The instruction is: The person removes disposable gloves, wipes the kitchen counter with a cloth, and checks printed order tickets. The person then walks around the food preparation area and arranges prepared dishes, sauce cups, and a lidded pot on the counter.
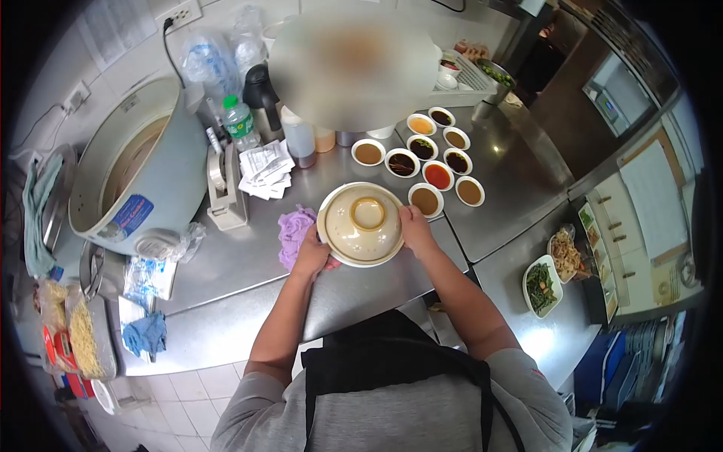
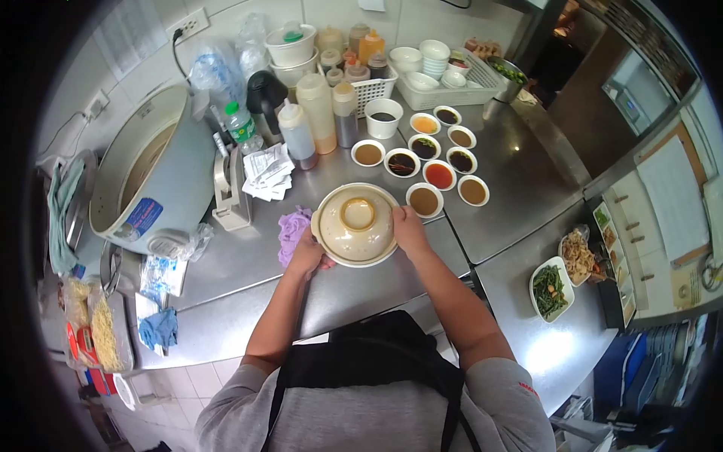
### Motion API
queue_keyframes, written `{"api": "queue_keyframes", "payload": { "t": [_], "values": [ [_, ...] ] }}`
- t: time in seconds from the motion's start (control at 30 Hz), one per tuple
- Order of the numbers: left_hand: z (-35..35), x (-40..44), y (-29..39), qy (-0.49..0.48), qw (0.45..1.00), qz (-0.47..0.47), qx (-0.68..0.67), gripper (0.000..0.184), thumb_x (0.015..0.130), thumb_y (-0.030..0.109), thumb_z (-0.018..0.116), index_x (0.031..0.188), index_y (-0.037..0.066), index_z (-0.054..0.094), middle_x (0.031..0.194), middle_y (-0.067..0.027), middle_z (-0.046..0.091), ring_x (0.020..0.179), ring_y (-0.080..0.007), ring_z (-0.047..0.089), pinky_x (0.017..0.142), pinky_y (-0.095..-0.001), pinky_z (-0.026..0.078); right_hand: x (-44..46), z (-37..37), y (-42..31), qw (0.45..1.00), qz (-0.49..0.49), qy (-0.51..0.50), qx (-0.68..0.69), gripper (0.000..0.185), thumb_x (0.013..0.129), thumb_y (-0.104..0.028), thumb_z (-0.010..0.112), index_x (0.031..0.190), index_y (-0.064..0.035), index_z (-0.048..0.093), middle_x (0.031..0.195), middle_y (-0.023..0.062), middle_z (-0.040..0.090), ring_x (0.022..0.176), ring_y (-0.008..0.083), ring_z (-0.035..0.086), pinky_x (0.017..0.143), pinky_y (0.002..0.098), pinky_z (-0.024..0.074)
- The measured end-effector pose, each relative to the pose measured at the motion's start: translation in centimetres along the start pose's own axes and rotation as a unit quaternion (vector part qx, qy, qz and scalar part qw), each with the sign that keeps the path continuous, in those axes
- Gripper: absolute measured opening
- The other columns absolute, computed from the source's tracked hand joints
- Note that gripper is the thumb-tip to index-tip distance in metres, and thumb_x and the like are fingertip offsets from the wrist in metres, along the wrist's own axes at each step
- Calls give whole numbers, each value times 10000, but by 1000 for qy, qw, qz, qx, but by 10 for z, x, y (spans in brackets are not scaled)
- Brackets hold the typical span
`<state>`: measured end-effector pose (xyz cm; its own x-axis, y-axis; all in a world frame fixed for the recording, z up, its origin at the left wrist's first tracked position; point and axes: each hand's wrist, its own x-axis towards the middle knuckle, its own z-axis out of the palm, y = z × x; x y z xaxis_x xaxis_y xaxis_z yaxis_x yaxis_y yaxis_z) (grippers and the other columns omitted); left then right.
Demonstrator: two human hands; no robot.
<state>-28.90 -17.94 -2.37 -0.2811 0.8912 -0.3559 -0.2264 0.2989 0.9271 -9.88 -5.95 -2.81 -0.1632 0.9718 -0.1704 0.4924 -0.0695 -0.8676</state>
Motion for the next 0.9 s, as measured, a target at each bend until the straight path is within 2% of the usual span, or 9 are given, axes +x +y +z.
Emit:
{"api": "queue_keyframes", "payload": {
  "t": [0.03,0.23,0.3,0.4,0.43,0.53,0.63,0.77,0.9],
  "values": [
    [-2,5,-5,-5,1000,9,-9,431,770,14,490,1164,17,316,663,-102,564,375,-106,509,287,-196,392,5,5,-1,1000,14,25,-9,376,839,-309,372,905,23,535,888,232,564,873,364,533,767,386,410],
    [2,7,-6,51,998,21,-10,385,735,-20,458,1105,-6,352,641,-120,554,357,-123,504,271,-215,386,37,14,-9,998,-19,17,-56,394,838,-324,365,851,31,536,844,259,553,857,382,523,760,398,402],
    [5,3,-7,81,996,20,-6,355,728,-25,450,1074,-18,370,628,-120,553,351,-132,502,265,-226,381,37,11,-17,997,2,-21,-70,420,828,-372,376,943,10,509,905,230,559,832,359,542,739,405,420],
    [8,1,-10,90,995,31,-8,368,727,-24,451,1086,-22,366,621,-123,555,351,-134,503,263,-228,377,4,3,-40,985,129,-56,101,491,811,-423,395,1116,-39,399,1051,172,519,827,312,550,679,415,449],
    [9,-1,-12,96,995,34,-3,386,730,-13,459,1104,-13,362,629,-124,562,357,-136,508,267,-230,379,2,2,-29,984,143,-71,83,532,820,-432,398,1229,-119,264,1040,96,501,845,247,537,611,401,466],
    [17,-18,1,133,991,0,6,406,736,6,469,1126,0,356,643,-124,569,371,-136,517,278,-232,389,-68,-16,-46,978,140,-147,45,544,844,-362,412,1270,-159,140,1011,132,496,815,273,559,615,398,478],
    [17,-12,-11,133,991,9,7,422,738,21,465,1144,15,349,655,-121,574,388,-137,529,293,-230,400,-73,-12,-38,927,154,-276,200,458,874,-255,389,1236,-175,119,985,172,486,785,285,582,629,402,490],
    [14,-11,-11,133,991,-14,31,512,730,17,456,1223,35,320,677,-116,582,423,-140,546,330,-241,425,-57,3,-31,920,155,-273,234,270,892,-179,322,1127,-161,190,942,186,493,749,296,596,618,413,498],
    [18,-10,-16,169,985,12,29,404,726,23,450,1121,10,365,662,-128,576,398,-159,537,310,-265,405,-55,5,-34,925,155,-285,198,409,874,-180,333,1213,-189,105,920,176,510,729,283,600,590,377,502]
  ]
}}
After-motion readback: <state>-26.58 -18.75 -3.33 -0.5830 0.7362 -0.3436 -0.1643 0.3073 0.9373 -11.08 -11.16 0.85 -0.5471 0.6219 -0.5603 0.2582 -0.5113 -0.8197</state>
